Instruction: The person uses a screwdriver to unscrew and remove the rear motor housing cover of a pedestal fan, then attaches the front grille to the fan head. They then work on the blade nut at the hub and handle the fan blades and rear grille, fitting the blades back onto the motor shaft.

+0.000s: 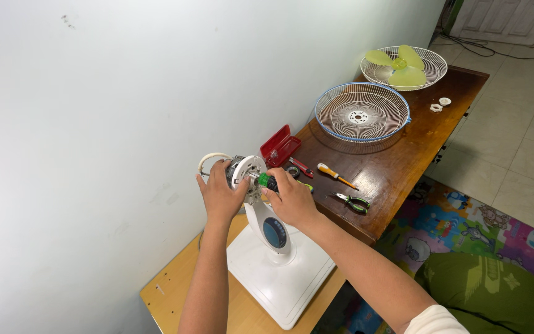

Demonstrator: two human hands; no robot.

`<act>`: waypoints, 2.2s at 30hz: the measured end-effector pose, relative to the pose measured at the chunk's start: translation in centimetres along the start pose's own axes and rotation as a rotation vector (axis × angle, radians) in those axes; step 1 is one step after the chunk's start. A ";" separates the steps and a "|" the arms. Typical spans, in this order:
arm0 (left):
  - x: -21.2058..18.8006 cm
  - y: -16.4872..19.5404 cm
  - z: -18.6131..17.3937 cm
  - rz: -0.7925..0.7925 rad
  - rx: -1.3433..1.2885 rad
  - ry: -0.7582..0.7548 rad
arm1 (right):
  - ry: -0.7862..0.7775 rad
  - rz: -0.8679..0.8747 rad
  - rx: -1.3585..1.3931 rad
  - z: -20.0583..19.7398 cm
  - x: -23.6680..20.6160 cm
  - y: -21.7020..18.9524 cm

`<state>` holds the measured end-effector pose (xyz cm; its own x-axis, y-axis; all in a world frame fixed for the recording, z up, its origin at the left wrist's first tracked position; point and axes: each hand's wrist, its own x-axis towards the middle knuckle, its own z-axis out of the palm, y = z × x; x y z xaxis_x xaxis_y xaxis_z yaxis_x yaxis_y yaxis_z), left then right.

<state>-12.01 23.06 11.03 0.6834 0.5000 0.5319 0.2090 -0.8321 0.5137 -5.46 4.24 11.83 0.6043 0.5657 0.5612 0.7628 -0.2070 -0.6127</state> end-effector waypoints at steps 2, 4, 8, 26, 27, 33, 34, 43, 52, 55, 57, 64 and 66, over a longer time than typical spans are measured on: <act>0.0 -0.1 0.1 0.023 0.000 0.018 | -0.022 0.003 0.003 0.0 0.2 -0.1; 0.1 -0.3 0.2 0.020 0.006 0.010 | -0.025 -0.008 -0.003 0.0 0.3 -0.2; 0.2 -0.9 0.6 0.057 0.021 0.031 | -0.019 -0.083 -0.074 -0.3 0.3 -0.3; 0.3 -2.2 0.9 0.117 -0.012 0.046 | -0.124 -0.129 -0.166 -1.0 2.5 -0.9; 0.3 -2.2 1.0 0.110 -0.011 0.055 | -0.151 -0.074 -0.185 -1.1 2.7 -1.0; 0.3 -1.9 1.1 0.054 -0.002 0.050 | -0.321 0.138 -0.311 -0.7 2.0 -1.4; 0.3 -1.8 1.0 0.046 0.001 0.039 | -0.247 0.097 -0.257 -0.6 1.9 -1.3; 0.3 -1.4 0.8 0.052 0.011 0.038 | -0.008 -0.048 -0.125 0.1 1.1 -1.0; 0.4 -2.0 1.1 0.086 -0.022 0.064 | -0.055 0.092 0.027 0.4 1.5 -1.5; 0.3 -2.2 1.1 0.086 -0.025 0.058 | -0.092 0.224 0.124 0.2 1.9 -1.8; 0.2 -2.3 1.1 0.077 -0.020 0.047 | -0.115 0.105 0.015 -0.7 1.8 -1.8; 0.2 -2.1 1.2 0.118 -0.021 0.062 | -0.182 -0.193 -0.384 -1.8 1.8 -2.1; 0.4 -2.1 1.2 0.141 -0.023 0.068 | -0.085 -0.187 -0.306 -1.2 2.0 -2.2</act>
<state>-11.32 24.77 9.35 0.6557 0.3943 0.6439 0.0980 -0.8900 0.4452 -5.66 4.81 14.95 0.4362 0.6780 0.5916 0.8996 -0.3153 -0.3020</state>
